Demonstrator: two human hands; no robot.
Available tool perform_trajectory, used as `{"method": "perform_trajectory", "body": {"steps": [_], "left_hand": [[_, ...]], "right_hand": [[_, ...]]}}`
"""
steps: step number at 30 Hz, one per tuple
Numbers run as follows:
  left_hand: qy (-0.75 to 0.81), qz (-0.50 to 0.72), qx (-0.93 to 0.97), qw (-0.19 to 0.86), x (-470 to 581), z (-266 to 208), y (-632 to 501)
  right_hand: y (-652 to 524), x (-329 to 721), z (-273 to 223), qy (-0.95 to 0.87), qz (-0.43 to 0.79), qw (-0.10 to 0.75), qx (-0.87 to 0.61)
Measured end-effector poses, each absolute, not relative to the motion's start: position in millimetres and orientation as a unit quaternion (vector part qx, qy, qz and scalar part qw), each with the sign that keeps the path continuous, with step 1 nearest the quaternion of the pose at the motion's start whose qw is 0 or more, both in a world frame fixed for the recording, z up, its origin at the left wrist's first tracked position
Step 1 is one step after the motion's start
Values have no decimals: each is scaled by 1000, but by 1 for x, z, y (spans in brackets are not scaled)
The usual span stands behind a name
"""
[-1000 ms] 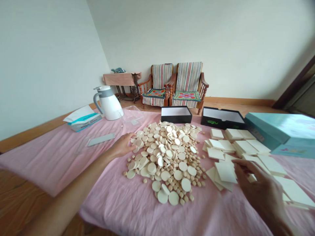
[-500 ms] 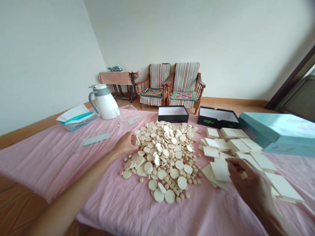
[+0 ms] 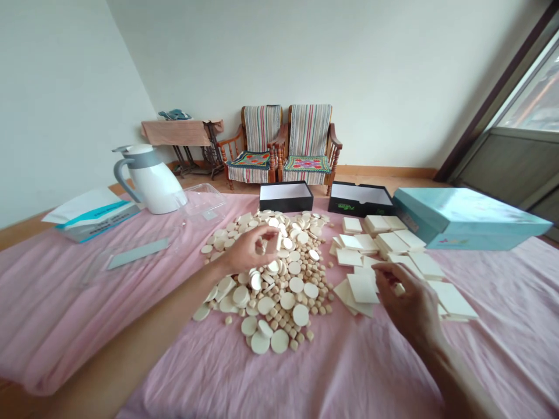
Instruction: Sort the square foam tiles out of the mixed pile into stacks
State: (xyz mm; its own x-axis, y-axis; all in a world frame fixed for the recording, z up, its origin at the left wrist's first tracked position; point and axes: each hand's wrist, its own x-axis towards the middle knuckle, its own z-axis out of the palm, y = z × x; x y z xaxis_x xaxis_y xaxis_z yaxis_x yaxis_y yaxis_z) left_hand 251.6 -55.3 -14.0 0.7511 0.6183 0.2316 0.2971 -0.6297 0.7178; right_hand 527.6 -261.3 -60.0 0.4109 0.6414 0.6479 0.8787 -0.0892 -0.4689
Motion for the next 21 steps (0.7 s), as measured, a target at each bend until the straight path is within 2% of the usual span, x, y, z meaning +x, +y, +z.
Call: {"method": "perform_trajectory", "body": {"steps": [5, 10, 15, 21], "left_hand": [[96, 201, 951, 213, 346, -13, -92], [27, 238, 945, 221, 389, -22, -99], [108, 318, 915, 224, 343, -13, -86], [259, 284, 900, 205, 227, -2, -78]], "right_hand": [[-261, 531, -63, -523, -130, 425, -728], [-260, 535, -66, -519, -119, 428, -730], [-259, 534, -65, -514, -127, 424, -735], [-259, 527, -64, -546, -130, 412, -718]]}}
